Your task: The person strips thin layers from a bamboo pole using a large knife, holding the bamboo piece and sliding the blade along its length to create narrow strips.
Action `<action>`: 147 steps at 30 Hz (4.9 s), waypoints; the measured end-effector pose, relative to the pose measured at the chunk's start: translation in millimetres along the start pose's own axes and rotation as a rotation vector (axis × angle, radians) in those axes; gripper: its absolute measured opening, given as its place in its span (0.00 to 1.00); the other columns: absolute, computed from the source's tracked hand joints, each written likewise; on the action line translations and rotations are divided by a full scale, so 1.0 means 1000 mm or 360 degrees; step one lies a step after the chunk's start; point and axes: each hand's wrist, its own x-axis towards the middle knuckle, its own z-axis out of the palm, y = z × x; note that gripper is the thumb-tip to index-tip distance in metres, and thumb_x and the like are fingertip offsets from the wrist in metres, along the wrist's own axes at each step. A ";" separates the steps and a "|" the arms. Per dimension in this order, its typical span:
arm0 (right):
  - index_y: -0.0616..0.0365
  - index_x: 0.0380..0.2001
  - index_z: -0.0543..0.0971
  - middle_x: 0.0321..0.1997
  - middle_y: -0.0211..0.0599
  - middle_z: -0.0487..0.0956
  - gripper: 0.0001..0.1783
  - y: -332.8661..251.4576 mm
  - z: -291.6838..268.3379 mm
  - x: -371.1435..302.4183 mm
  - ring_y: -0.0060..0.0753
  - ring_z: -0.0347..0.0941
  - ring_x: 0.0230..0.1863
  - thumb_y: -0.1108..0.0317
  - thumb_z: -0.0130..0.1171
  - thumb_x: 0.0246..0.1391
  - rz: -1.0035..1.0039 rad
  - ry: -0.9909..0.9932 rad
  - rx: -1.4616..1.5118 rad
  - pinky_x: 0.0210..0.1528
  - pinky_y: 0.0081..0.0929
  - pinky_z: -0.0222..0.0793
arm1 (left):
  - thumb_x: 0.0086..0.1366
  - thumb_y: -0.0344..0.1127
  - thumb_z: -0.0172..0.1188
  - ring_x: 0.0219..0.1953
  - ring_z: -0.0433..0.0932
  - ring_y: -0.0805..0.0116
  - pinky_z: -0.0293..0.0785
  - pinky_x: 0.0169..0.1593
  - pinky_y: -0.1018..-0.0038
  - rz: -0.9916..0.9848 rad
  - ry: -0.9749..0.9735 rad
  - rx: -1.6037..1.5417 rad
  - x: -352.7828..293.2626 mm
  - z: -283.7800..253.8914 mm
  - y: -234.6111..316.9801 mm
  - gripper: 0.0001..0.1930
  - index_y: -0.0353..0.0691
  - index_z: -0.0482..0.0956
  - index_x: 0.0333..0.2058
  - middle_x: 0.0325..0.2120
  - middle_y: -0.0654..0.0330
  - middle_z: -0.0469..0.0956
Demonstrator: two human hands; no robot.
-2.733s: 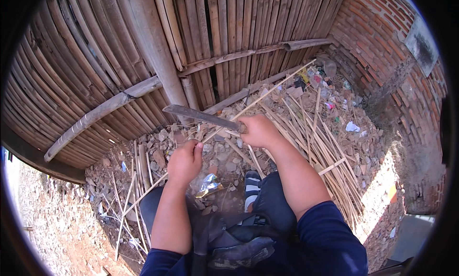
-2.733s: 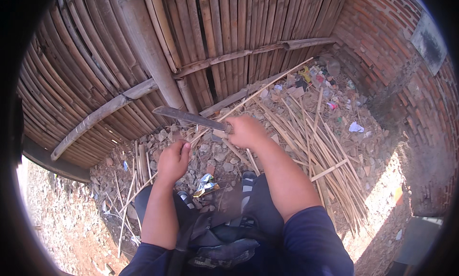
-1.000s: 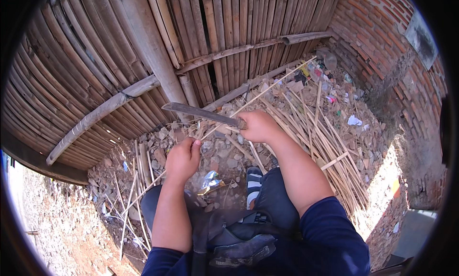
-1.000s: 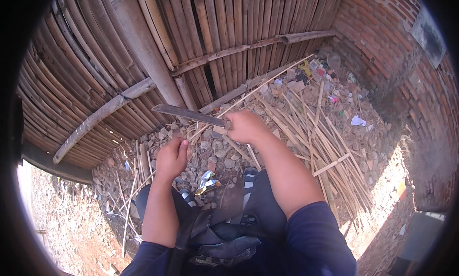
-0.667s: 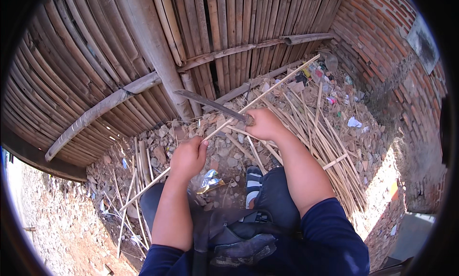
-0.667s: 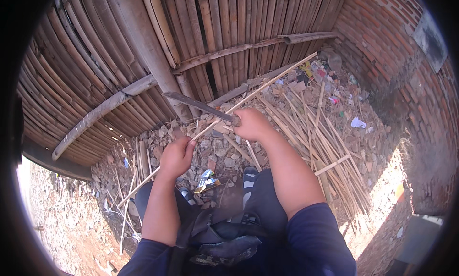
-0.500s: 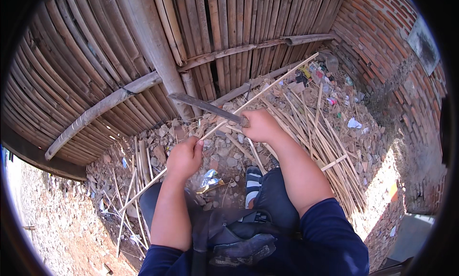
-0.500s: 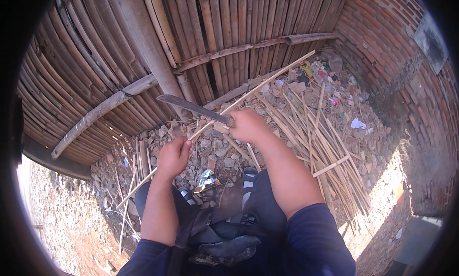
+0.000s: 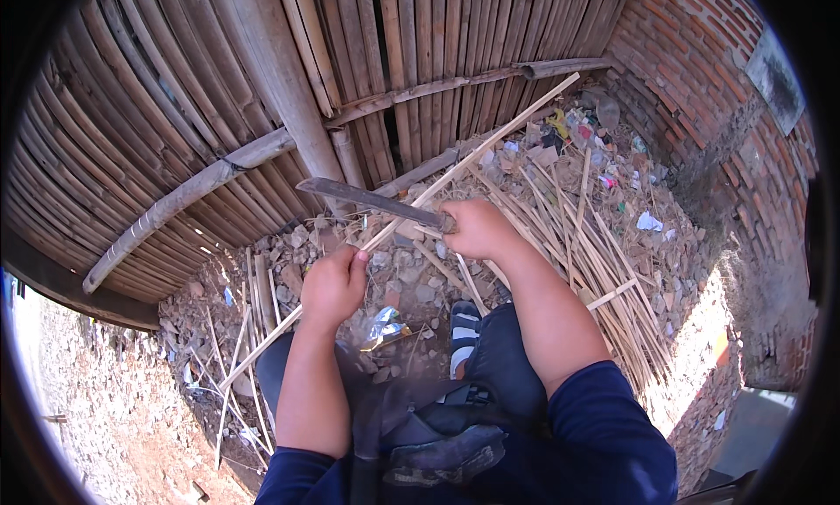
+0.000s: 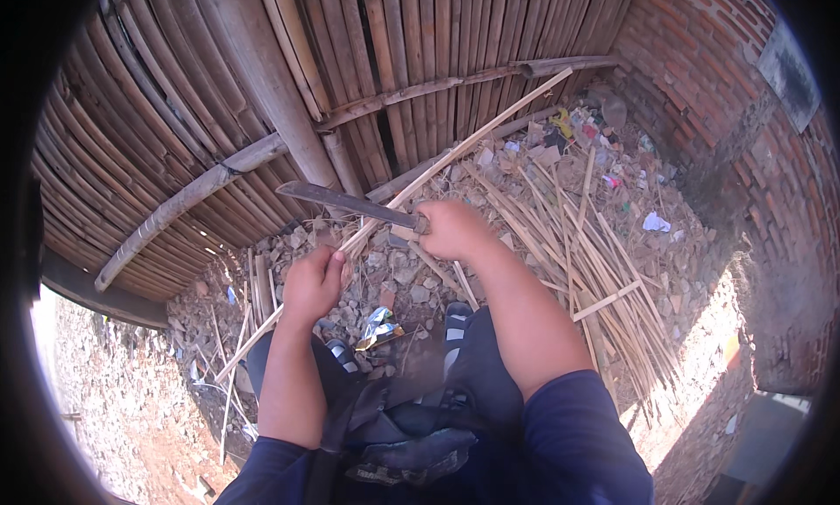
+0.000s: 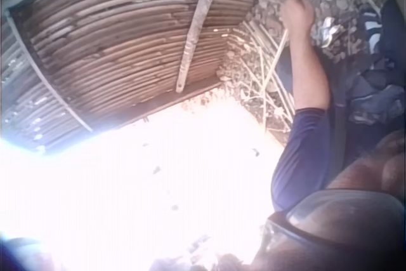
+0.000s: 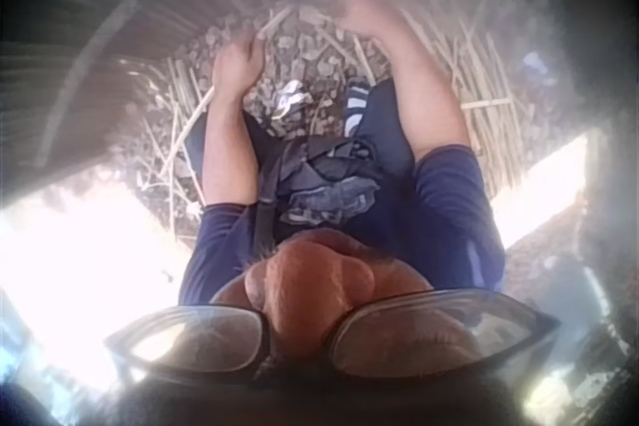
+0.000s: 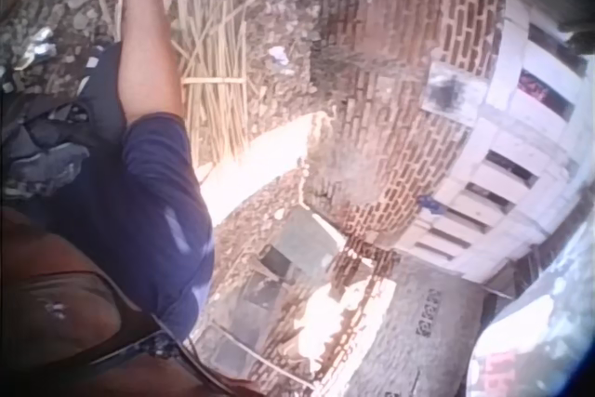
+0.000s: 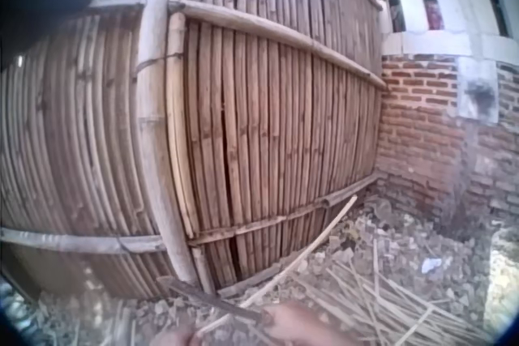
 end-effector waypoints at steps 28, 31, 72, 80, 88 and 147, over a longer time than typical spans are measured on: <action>0.50 0.49 0.83 0.43 0.51 0.85 0.23 -0.003 0.003 0.000 0.57 0.81 0.48 0.64 0.65 0.46 -0.0057 -0.0004 -0.0054 0.50 0.51 0.77 | 0.72 0.45 0.57 0.33 0.80 0.36 0.73 0.38 0.48 -0.0055 -0.0004 -0.0001 0.001 -0.006 -0.006 0.16 0.37 0.80 0.33 0.25 0.42 0.79; 0.50 0.51 0.83 0.44 0.51 0.85 0.24 0.020 -0.001 0.005 0.55 0.81 0.48 0.63 0.66 0.46 -0.0004 0.0132 0.0044 0.50 0.50 0.77 | 0.72 0.45 0.57 0.33 0.80 0.36 0.73 0.39 0.48 -0.0061 0.0004 -0.0021 0.003 -0.007 -0.002 0.16 0.37 0.80 0.34 0.24 0.42 0.79; 0.55 0.55 0.82 0.48 0.55 0.84 0.30 0.036 -0.015 0.001 0.56 0.81 0.50 0.64 0.66 0.44 0.0209 0.0165 0.0212 0.54 0.45 0.76 | 0.72 0.46 0.57 0.31 0.81 0.37 0.74 0.36 0.48 -0.0078 0.0015 -0.0044 0.004 -0.006 0.000 0.17 0.37 0.80 0.31 0.23 0.43 0.80; 0.54 0.52 0.82 0.46 0.54 0.84 0.26 0.012 0.001 0.001 0.56 0.81 0.50 0.64 0.66 0.45 -0.0092 0.0034 -0.0054 0.54 0.48 0.77 | 0.72 0.46 0.57 0.33 0.80 0.38 0.74 0.38 0.51 -0.0090 -0.0055 0.0019 0.003 -0.005 -0.002 0.16 0.37 0.81 0.35 0.25 0.43 0.80; 0.52 0.47 0.84 0.39 0.54 0.84 0.24 0.008 0.010 0.000 0.59 0.81 0.44 0.64 0.65 0.42 -0.0288 0.0055 -0.0032 0.48 0.51 0.76 | 0.72 0.47 0.57 0.34 0.81 0.39 0.75 0.39 0.51 -0.0082 -0.0087 0.0026 0.003 -0.005 -0.002 0.16 0.38 0.81 0.35 0.25 0.43 0.80; 0.51 0.48 0.83 0.42 0.50 0.84 0.24 0.008 0.002 -0.011 0.56 0.81 0.46 0.63 0.66 0.44 -0.0240 0.0065 -0.0022 0.48 0.50 0.76 | 0.70 0.48 0.61 0.27 0.79 0.41 0.73 0.34 0.53 -0.0006 -0.0077 0.0031 0.004 0.000 0.005 0.19 0.36 0.78 0.30 0.19 0.46 0.77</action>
